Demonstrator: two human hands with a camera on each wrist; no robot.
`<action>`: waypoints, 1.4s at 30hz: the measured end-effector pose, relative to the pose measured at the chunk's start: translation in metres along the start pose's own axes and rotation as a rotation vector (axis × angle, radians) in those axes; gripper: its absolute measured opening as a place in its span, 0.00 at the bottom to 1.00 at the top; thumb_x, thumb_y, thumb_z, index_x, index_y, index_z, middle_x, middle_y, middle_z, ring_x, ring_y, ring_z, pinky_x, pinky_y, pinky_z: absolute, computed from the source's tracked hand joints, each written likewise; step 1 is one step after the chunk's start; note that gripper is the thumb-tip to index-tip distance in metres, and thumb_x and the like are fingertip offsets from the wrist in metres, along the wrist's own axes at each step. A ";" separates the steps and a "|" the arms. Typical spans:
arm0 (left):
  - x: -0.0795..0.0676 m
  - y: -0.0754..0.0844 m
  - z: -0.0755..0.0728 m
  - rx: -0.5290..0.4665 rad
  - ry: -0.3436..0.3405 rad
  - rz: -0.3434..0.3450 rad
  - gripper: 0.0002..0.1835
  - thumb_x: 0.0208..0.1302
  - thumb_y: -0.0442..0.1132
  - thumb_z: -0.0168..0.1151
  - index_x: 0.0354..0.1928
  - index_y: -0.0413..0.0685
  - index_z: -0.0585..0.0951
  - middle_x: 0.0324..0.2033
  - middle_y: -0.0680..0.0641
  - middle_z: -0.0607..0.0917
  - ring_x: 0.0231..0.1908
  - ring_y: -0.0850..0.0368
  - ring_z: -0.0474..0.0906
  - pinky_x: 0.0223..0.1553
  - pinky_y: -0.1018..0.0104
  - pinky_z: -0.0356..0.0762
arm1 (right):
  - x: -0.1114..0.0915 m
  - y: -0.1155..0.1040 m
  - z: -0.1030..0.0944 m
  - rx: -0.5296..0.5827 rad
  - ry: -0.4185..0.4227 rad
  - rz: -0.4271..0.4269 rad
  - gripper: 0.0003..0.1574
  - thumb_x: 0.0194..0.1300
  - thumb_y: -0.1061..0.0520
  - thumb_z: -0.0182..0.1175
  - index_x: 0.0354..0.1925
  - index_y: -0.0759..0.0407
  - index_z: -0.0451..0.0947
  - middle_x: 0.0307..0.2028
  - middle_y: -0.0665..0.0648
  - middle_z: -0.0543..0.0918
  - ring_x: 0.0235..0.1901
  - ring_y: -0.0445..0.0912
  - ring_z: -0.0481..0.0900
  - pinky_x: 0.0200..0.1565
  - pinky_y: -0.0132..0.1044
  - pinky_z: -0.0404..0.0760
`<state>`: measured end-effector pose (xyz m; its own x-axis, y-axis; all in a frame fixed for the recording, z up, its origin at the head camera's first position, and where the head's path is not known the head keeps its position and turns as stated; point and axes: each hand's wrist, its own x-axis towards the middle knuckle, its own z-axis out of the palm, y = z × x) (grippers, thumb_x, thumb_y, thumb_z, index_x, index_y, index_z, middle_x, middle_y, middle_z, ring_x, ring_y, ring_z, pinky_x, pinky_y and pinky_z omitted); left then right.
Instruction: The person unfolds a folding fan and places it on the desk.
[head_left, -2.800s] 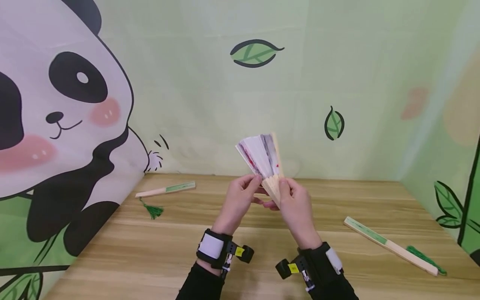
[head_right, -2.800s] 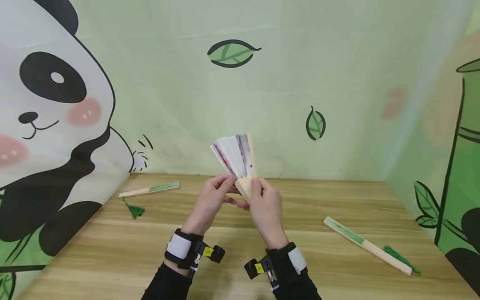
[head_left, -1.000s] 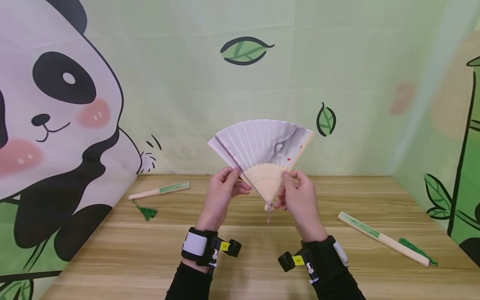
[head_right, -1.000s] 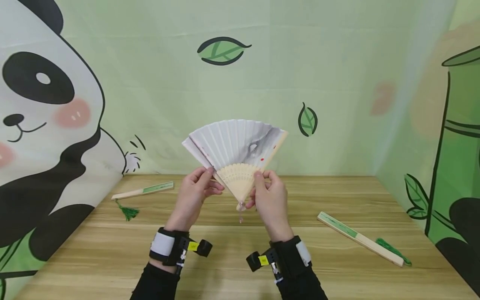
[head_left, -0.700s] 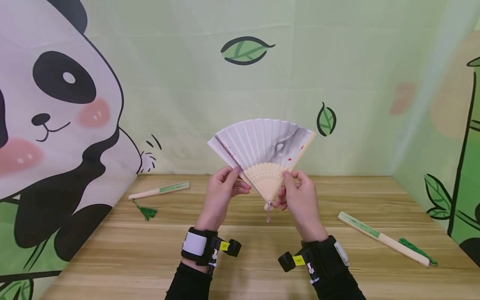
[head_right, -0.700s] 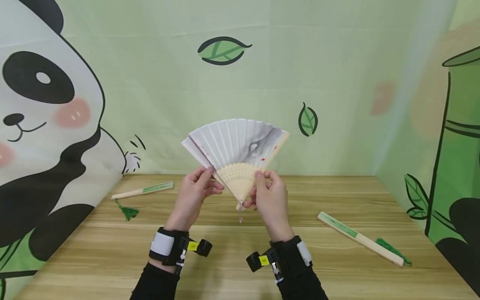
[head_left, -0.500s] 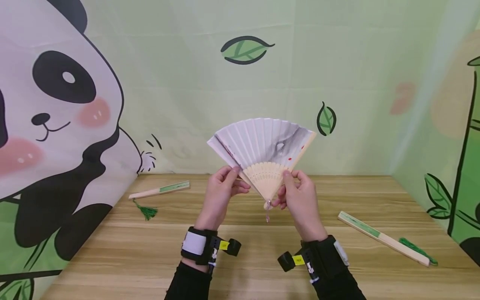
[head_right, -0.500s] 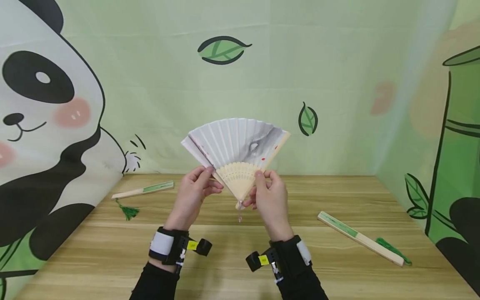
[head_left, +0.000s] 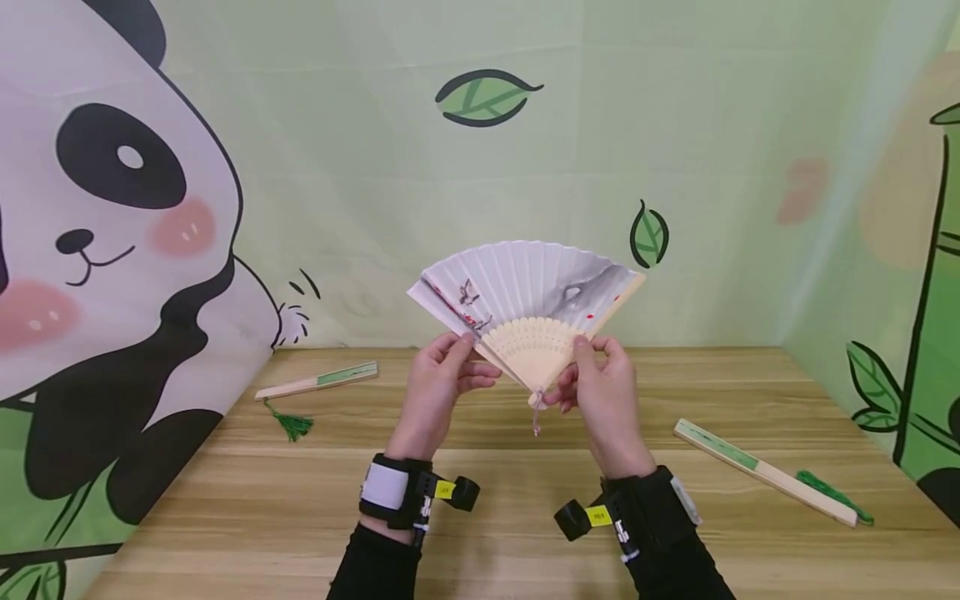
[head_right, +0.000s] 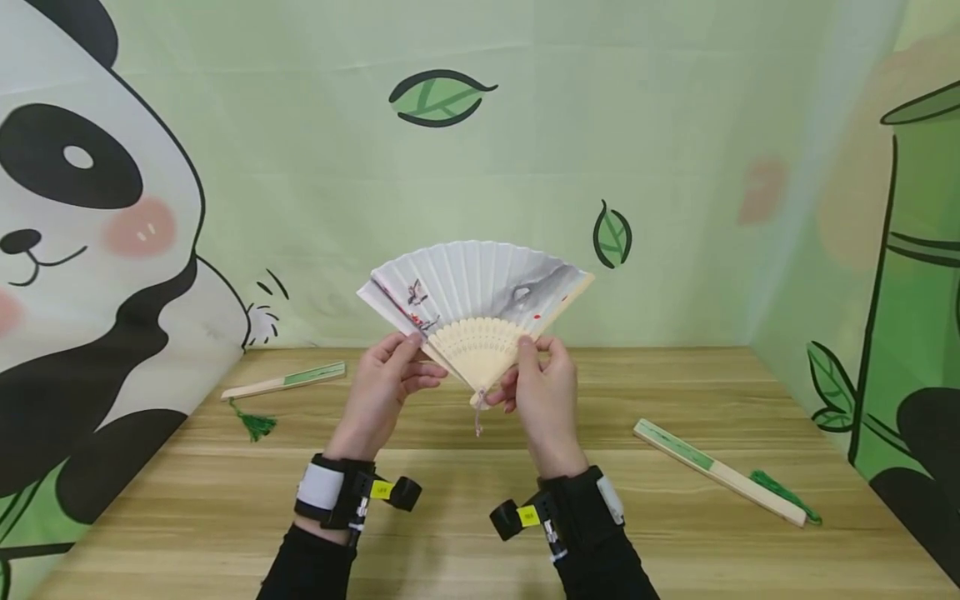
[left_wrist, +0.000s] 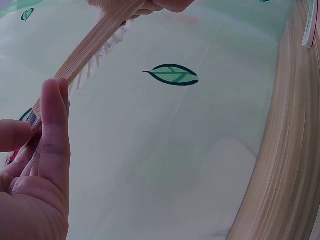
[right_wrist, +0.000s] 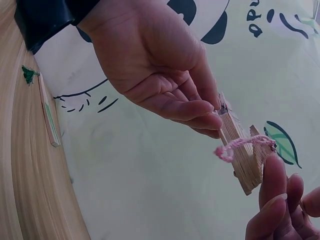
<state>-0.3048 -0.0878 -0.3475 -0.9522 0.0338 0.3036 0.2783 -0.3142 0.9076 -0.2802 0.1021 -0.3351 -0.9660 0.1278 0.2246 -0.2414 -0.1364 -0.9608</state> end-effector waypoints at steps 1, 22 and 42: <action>0.000 0.000 0.000 -0.002 0.000 0.000 0.13 0.76 0.39 0.50 0.47 0.34 0.77 0.31 0.40 0.85 0.28 0.55 0.84 0.33 0.65 0.84 | 0.000 0.000 0.000 0.004 0.005 -0.002 0.13 0.78 0.51 0.45 0.43 0.61 0.63 0.19 0.55 0.76 0.16 0.46 0.80 0.17 0.32 0.74; 0.000 0.001 -0.004 -0.016 -0.007 -0.030 0.14 0.74 0.43 0.54 0.49 0.38 0.76 0.35 0.38 0.84 0.32 0.53 0.86 0.37 0.63 0.84 | 0.001 -0.005 -0.003 0.062 0.073 0.010 0.13 0.78 0.50 0.46 0.44 0.59 0.59 0.21 0.56 0.79 0.15 0.45 0.80 0.18 0.33 0.77; -0.001 0.003 -0.004 -0.012 0.007 -0.029 0.14 0.74 0.42 0.54 0.49 0.37 0.76 0.37 0.36 0.83 0.32 0.54 0.85 0.36 0.64 0.84 | 0.001 -0.006 -0.005 0.071 0.097 -0.019 0.14 0.78 0.50 0.45 0.43 0.61 0.61 0.23 0.57 0.79 0.16 0.45 0.81 0.18 0.33 0.78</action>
<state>-0.3030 -0.0923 -0.3459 -0.9608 0.0365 0.2749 0.2488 -0.3242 0.9127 -0.2794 0.1084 -0.3295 -0.9486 0.2254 0.2220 -0.2684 -0.2020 -0.9419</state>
